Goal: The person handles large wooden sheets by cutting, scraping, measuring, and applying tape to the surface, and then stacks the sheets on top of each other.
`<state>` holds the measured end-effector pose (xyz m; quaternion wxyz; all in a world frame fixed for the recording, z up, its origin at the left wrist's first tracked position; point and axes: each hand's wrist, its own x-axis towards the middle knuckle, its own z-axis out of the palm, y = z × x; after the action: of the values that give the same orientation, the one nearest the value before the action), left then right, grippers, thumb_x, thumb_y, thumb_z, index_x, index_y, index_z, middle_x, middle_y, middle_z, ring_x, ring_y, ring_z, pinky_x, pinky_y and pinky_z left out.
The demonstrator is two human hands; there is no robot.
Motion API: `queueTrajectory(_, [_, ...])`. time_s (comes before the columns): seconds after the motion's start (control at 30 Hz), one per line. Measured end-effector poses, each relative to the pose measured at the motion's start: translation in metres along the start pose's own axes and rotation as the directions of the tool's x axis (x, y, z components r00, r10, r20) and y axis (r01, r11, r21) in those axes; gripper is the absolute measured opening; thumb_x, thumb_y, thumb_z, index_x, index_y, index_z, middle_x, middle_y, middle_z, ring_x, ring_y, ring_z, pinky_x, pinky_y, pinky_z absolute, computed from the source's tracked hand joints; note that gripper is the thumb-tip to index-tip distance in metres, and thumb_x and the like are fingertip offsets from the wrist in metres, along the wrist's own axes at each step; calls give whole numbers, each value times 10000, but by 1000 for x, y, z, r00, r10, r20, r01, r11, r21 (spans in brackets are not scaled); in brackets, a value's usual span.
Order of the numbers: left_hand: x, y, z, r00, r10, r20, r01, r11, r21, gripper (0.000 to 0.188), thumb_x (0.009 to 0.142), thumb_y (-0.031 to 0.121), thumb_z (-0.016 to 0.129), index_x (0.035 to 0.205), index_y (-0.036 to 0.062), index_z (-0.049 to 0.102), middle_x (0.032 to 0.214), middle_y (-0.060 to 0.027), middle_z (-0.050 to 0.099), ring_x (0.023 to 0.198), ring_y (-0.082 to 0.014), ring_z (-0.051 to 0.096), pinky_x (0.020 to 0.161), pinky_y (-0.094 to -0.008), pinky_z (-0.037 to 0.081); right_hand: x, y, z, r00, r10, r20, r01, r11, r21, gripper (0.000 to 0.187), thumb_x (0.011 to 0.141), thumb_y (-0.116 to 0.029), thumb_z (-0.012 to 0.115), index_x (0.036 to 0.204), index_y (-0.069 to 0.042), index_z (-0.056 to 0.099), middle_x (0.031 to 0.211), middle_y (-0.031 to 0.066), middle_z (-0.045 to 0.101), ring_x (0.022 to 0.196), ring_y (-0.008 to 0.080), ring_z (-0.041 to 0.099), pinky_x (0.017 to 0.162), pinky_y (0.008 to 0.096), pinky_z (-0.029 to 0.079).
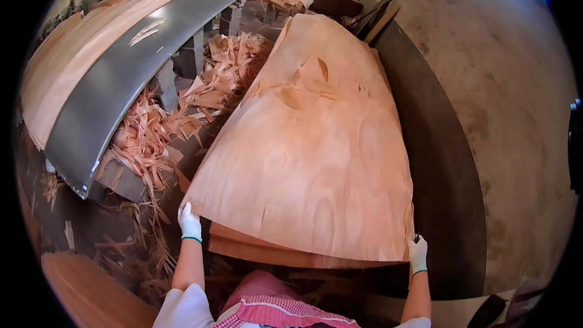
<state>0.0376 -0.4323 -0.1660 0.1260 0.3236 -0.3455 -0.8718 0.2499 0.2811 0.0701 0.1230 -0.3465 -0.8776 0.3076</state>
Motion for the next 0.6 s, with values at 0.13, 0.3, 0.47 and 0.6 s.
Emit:
queueTrajectory(0.13, [-55, -39, 31, 997, 35, -65, -30, 997, 65, 263, 925, 141, 621, 1171, 86, 545, 1097, -73, 626, 1013, -216, 614, 877, -343, 491, -2, 33, -21, 996, 21, -92, -31, 993, -112, 179, 876, -156, 666, 891, 12, 607, 737, 4, 550, 701, 97, 493, 639, 293, 436])
queueTrajectory(0.3, [-15, -66, 11, 1000, -2, -31, -1, 997, -75, 334, 926, 158, 623, 1225, 28, 556, 1174, -108, 628, 1075, -240, 601, 960, -367, 479, 32, 67, 1, 992, -56, -117, 27, 972, -235, 213, 881, -158, 643, 976, 27, 602, 790, 88, 616, 728, 182, 578, 710, 332, 481])
queueTrajectory(0.47, [-2, -136, 48, 954, 211, -213, -180, 971, 159, 341, 909, 149, 647, 1196, -29, 604, 1191, -108, 627, 1064, -215, 590, 963, -330, 463, 89, 71, 18, 988, -83, -128, 44, 959, -281, 263, 881, -205, 644, 1007, 24, 614, 845, 144, 661, 771, 257, 635, 730, 371, 493])
queueTrajectory(0.6, [-26, -177, 54, 946, 231, -226, -203, 969, 137, 333, 895, 129, 649, 1185, -32, 617, 1186, -87, 632, 1073, -203, 574, 977, -316, 436, 99, 108, 20, 993, -60, -102, 15, 919, -395, 319, 890, -225, 645, 1082, 24, 595, 923, 190, 683, 854, 320, 667, 765, 398, 507])
